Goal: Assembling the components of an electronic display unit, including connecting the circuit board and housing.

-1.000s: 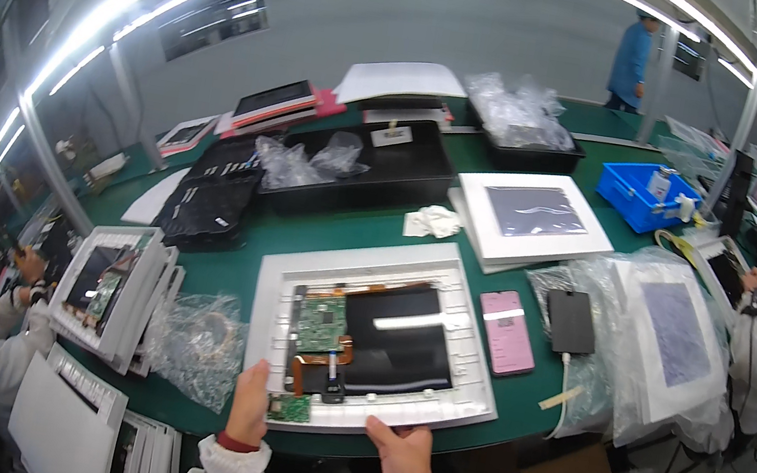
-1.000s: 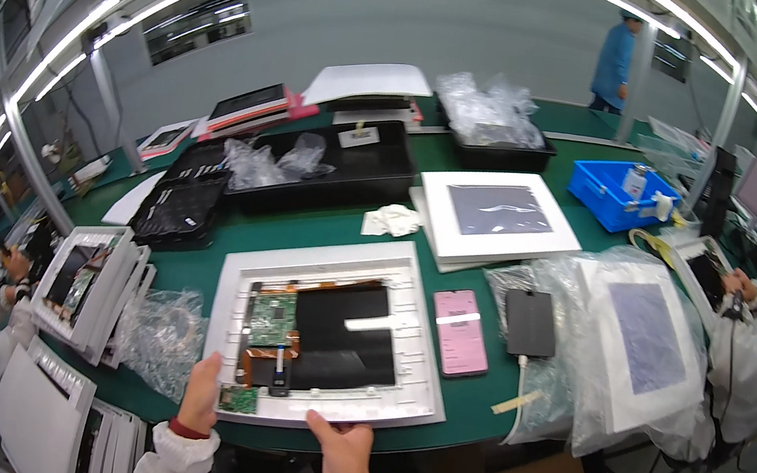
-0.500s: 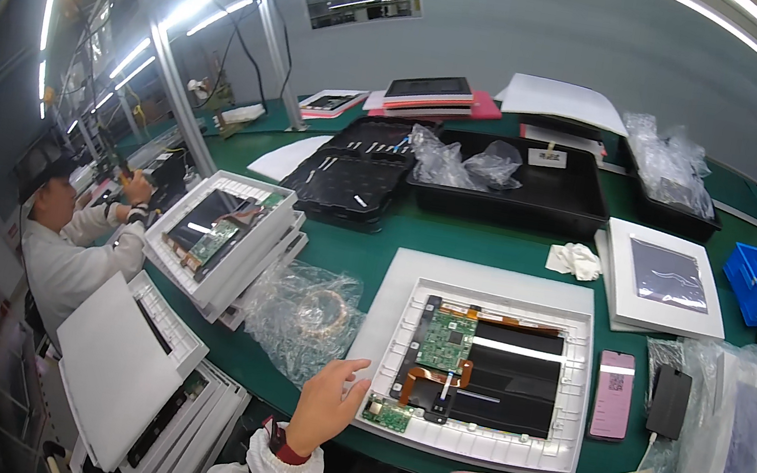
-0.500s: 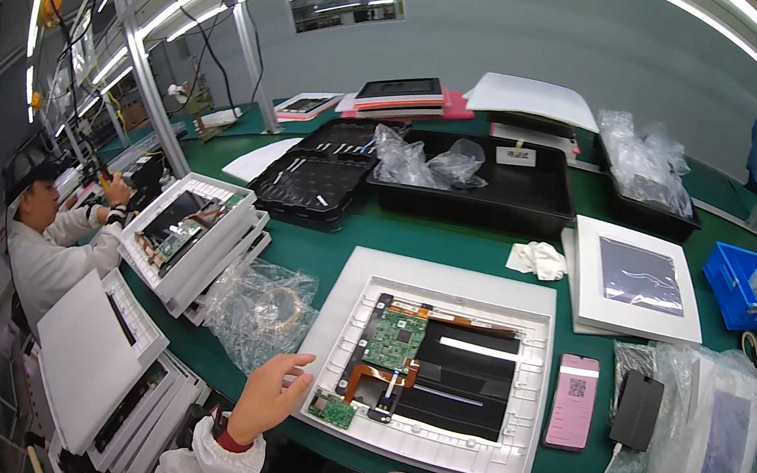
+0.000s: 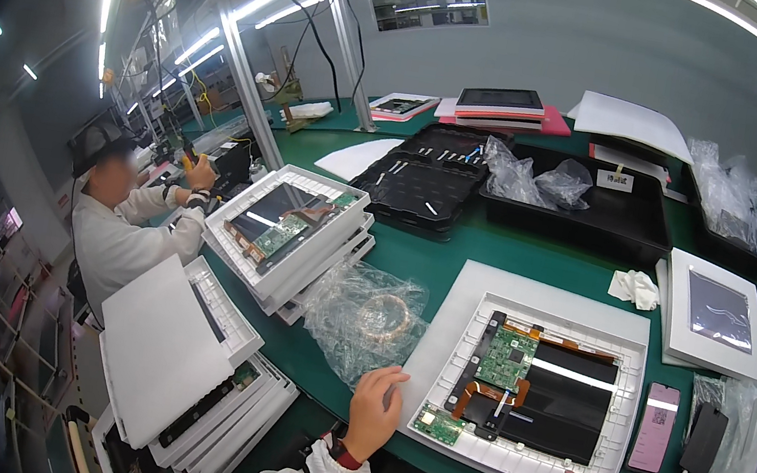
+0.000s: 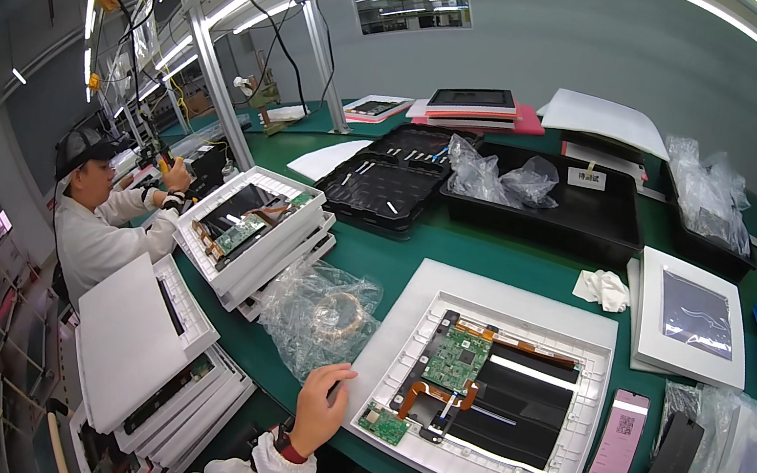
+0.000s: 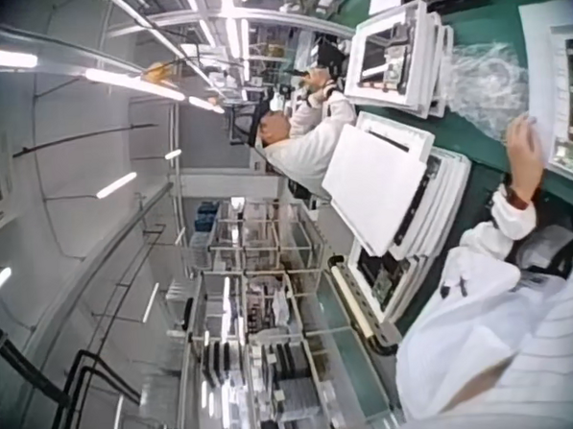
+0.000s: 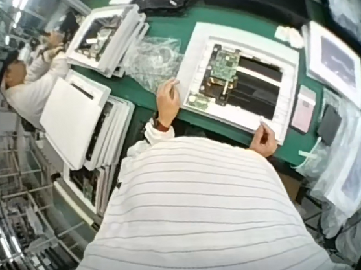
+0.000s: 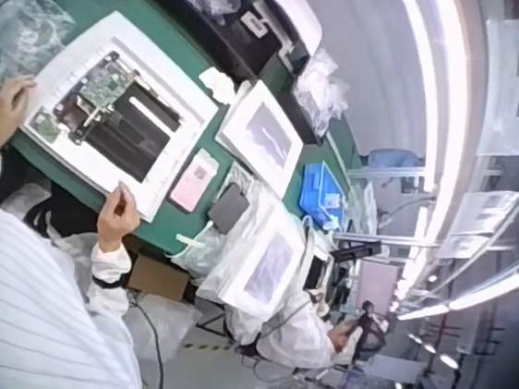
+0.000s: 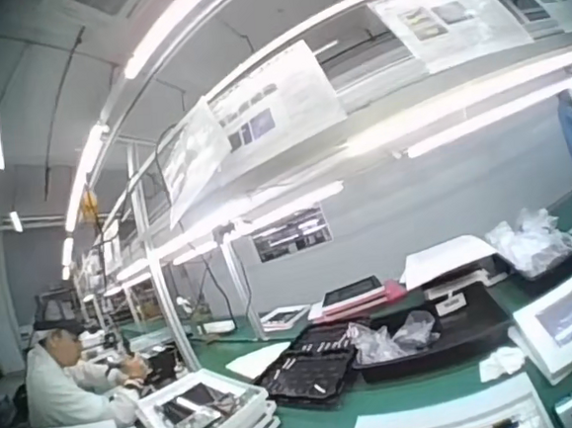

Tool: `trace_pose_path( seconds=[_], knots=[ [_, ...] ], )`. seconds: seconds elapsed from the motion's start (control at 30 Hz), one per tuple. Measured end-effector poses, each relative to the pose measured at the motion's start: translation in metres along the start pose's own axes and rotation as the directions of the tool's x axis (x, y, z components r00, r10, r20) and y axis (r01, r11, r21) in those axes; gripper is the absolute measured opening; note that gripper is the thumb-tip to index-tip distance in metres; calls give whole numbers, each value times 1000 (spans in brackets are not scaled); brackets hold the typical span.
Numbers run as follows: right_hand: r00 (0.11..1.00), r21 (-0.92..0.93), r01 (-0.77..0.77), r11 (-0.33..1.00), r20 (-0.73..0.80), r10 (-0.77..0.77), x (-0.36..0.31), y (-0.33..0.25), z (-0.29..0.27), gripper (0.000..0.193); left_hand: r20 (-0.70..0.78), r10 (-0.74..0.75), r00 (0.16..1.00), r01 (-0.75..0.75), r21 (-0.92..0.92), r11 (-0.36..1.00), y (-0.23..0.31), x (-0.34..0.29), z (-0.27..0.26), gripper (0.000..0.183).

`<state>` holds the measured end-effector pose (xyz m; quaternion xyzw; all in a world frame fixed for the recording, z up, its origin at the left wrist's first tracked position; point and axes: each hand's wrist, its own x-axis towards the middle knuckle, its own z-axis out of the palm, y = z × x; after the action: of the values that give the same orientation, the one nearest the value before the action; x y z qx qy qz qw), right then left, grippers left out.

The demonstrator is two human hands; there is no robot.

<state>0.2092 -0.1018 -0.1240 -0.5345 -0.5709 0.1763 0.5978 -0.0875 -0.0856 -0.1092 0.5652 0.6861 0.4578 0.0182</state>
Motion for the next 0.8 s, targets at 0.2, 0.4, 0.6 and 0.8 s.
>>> trace_pose_path(
  seconds=[0.2,0.4,0.6,0.8],
  knots=[
    [999,-19,-30,999,-15,29,-7,4,-3,8,-47,-100,994,101,6,995,-3,4,-12,28],
    [999,79,13,997,-44,-10,-2,2,-3,8,-230,-70,971,18,-219,976,22,-9,-42,23],
    [987,180,40,983,-157,-12,-6,7,-5,12,11,-475,880,471,-148,870,-25,-183,-30,20],
    [987,152,98,984,-145,-75,-3,0,-3,10,-325,-761,561,748,593,298,-155,-262,-18,78]
  ],
)
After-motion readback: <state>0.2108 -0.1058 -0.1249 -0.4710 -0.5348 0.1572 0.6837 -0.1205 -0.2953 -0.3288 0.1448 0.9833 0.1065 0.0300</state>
